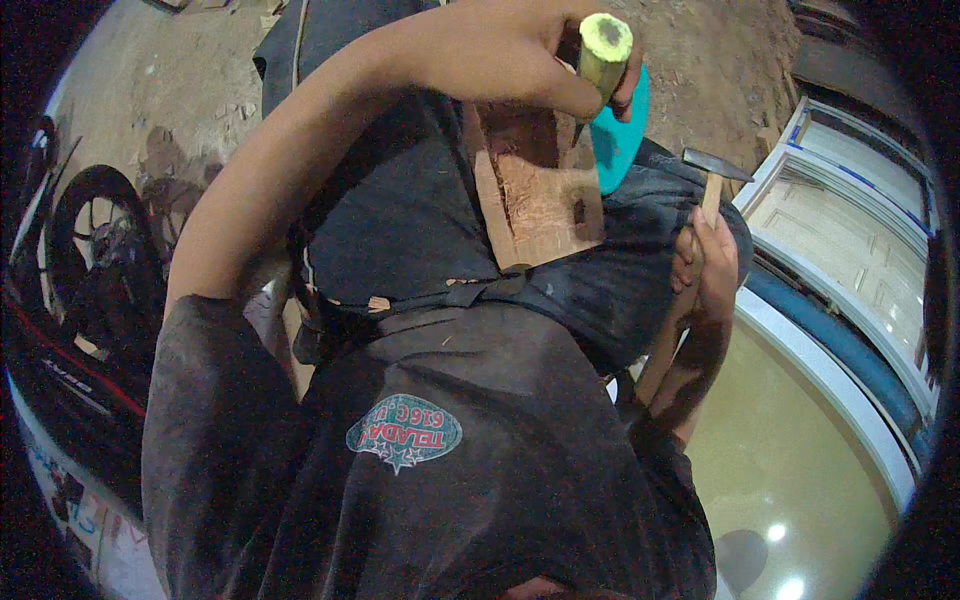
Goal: The person shapes a piece of wood by holding a chisel against it and striking the chisel with a hammer.
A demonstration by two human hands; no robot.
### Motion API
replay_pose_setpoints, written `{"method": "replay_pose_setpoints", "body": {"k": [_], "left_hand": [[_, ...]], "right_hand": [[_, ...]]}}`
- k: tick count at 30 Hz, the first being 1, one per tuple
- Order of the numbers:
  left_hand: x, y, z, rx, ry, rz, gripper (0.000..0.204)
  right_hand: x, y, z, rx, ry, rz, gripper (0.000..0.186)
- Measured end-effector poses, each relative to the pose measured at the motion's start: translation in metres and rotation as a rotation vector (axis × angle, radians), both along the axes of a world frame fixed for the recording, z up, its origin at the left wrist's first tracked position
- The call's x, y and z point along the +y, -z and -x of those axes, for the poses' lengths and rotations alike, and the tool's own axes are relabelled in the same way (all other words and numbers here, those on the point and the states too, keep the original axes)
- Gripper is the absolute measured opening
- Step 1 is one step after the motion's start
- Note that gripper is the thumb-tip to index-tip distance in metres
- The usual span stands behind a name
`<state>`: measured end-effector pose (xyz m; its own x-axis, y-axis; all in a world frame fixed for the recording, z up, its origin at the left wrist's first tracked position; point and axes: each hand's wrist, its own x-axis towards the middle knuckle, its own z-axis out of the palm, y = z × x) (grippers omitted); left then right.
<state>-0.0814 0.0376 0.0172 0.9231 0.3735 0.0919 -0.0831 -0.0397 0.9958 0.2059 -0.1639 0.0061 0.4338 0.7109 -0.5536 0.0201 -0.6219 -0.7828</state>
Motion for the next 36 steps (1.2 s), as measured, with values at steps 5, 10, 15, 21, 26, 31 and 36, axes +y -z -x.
{"method": "replay_pose_setpoints", "body": {"k": [5, 10, 15, 21, 26, 31, 36], "left_hand": [[0.001, 0.004, -0.002, -0.033, 0.074, -0.061, 0.018], [-0.002, -0.001, -0.002, -0.047, 0.08, -0.019, 0.015], [-0.011, -0.004, -0.001, -0.108, 0.01, -0.108, 0.014], [-0.01, -0.005, -0.005, -0.001, 0.01, -0.107, 0.013], [-0.011, -0.004, -0.004, -0.065, 0.014, -0.099, 0.014], [-0.01, -0.003, -0.006, -0.005, 0.04, -0.055, 0.016], [-0.008, -0.007, -0.003, 0.038, 0.056, -0.145, 0.018]], "right_hand": [[-0.002, -0.002, -0.005, 0.031, -0.021, 0.006, 0.02], [-0.004, -0.006, -0.002, 0.033, -0.01, -0.016, 0.019], [-0.007, -0.007, -0.004, 0.024, -0.015, -0.055, 0.017], [-0.009, -0.008, -0.008, 0.039, -0.036, -0.057, 0.017], [-0.007, -0.012, -0.006, 0.042, -0.031, -0.046, 0.017], [-0.008, -0.012, -0.009, 0.068, -0.063, -0.068, 0.018], [-0.008, -0.02, -0.004, 0.088, -0.056, -0.078, 0.017]]}}
